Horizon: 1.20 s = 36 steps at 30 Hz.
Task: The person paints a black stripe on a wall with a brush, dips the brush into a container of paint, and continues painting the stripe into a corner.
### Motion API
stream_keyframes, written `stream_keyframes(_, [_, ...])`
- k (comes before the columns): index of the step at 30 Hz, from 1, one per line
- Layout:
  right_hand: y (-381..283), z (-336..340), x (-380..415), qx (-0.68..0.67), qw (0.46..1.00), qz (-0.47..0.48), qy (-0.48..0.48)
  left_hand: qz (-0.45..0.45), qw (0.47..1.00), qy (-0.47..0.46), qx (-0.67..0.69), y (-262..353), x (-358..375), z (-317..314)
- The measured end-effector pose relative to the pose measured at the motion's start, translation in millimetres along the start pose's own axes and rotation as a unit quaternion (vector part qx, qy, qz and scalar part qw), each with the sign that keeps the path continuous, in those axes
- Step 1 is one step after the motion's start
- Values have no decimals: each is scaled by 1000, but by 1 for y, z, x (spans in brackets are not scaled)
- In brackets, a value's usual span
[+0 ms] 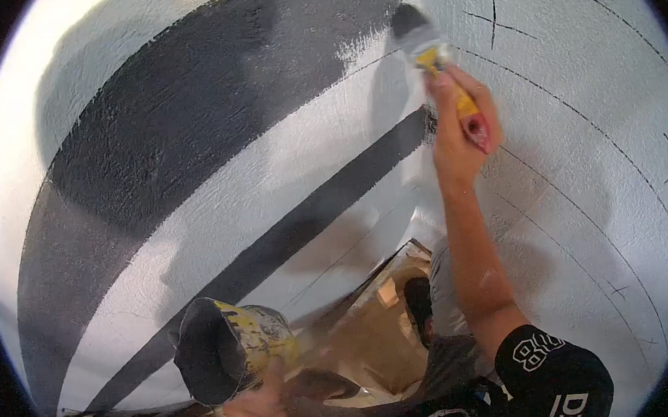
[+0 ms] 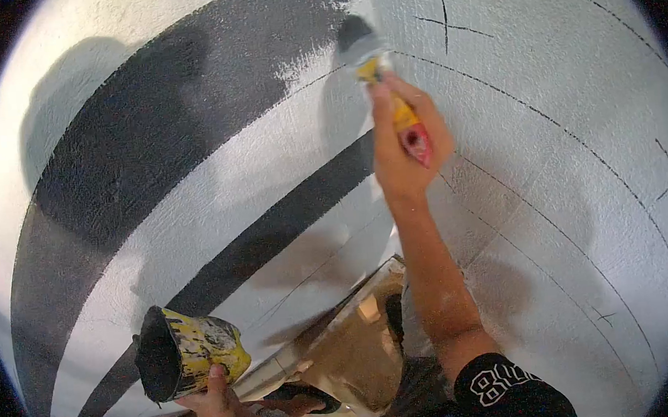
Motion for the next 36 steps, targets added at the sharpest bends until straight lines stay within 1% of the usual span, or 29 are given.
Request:
stream_keyframes(1, [-1, -8, 4, -30, 999, -40, -17, -3, 1000, -1, -2, 0, -1, 0])
stream_keyframes(3, [-27, -16, 16, -32, 991, -98, -87, -96, 993, -52, -39, 5, -4, -4])
stream_keyframes(5, [-51, -27, 18, -67, 983, -11, -171, -75, 996, -45, -7, 10, -1, -11])
stream_keyframes(6, [-56, -27, 15, -66, 984, -13, -166, -51, 998, -37, 27, 14, 1, -14])
stream_keyframes(7, [-65, -29, 12, -82, 982, 32, -168, -56, 997, -40, 24, 20, 3, -18])
stream_keyframes(8, [-72, -29, 9, -98, 977, 77, -171, -30, 999, -23, 20, 23, 5, -21])
stream_keyframes(9, [-70, -28, 6, -97, 978, 75, -167, -2, 1000, -5, 15, 25, 7, -21])
stream_keyframes(11, [-60, -25, -5, -81, 976, 81, -186, 4, 1000, 1, -11, 31, 8, -22])
stream_keyframes(12, [-51, -23, -9, -80, 976, 79, -185, 13, 999, 10, -34, 31, 8, -21])
stream_keyframes(14, [-18, -15, -16, -40, 993, -39, -105, 2, 1000, 13, -13, 23, 7, -17])
stream_keyframes(15, [-9, -14, -20, -41, 993, -38, -106, -9, 1000, 19, 12, 21, 6, -15])
stream_keyframes(17, [-8, -4, -28, 12, 995, 89, -43, -18, 998, 35, 47, 30, 8, -17])
stream_keyframes(18, [-7, -4, -31, 9, 995, 91, -44, -29, 995, 48, 81, 34, 8, -16])
stream_keyframes(19, [-5, -1, -35, 10, 997, 75, -8, -32, 995, 52, 84, 33, 7, -12])
stream_keyframes(20, [-3, 1, -36, 15, 998, 58, 28, -4, 998, 53, 41, 28, 4, -5])
stream_keyframes(21, [-5, -2, -36, 13, 998, 60, 27, 24, 998, 53, -1, 22, 2, 2])
stream_keyframes(22, [-6, -9, -34, 7, 999, 46, 3, 25, 998, 54, 3, 18, -1, 9])
stream_keyframes(24, [-13, -20, -31, 1, 999, 39, -21, 40, 999, -29, 12, 9, -6, 8])
stream_keyframes(25, [-13, -24, -26, -85, 995, -38, -29, 41, 999, -30, 17, 6, -4, 3])
stream_keyframes(26, [-10, -25, -22, -168, 978, -117, -38, 10, 1000, -2, 26, 8, -2, 1])
stream_keyframes(27, [-12, -21, -23, -165, 979, -114, -41, -19, 999, 27, 34, 9, 1, 1])
stream_keyframes(29, [-15, -16, -28, -201, 966, -150, -56, -35, 998, 27, 51, 2, 1, -1])
stream_keyframes(30, [-16, -17, -32, -200, 967, -147, -58, -55, 996, 30, 68, 6, 0, -6])
stream_keyframes(31, [-16, -15, -38, -167, 978, -125, -14, -53, 996, 29, 71, 13, -1, -5])
stream_keyframes(32, [-16, -13, -43, -133, 985, -103, 29, 1, 1000, 10, 1, 17, -1, -3])
stream_keyframes(33, [-13, -14, -45, -133, 986, -102, 26, 56, 996, -9, -69, 20, 0, -2])
stream_keyframes(34, [-11, -17, -46, -87, 994, -66, -30, 58, 996, -9, -67, 12, -2, -1])
stream_keyframes(35, [-10, -18, -47, -39, 995, -29, -86, 25, 998, -2, -55, 1, -5, 2])
stream_keyframes(36, [-9, -11, -51, -38, 995, -29, -88, -6, 999, 5, -43, -4, -6, 5])
Point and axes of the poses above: each hand's wrist, its own x-axis away from the middle knuckle, its own z-axis out of the back of the hand, y = z × x, the point moved 5 cm from there along -x, towards the middle knuckle, and after that the axes turned 6 degrees about y, right-handed, at the moved point
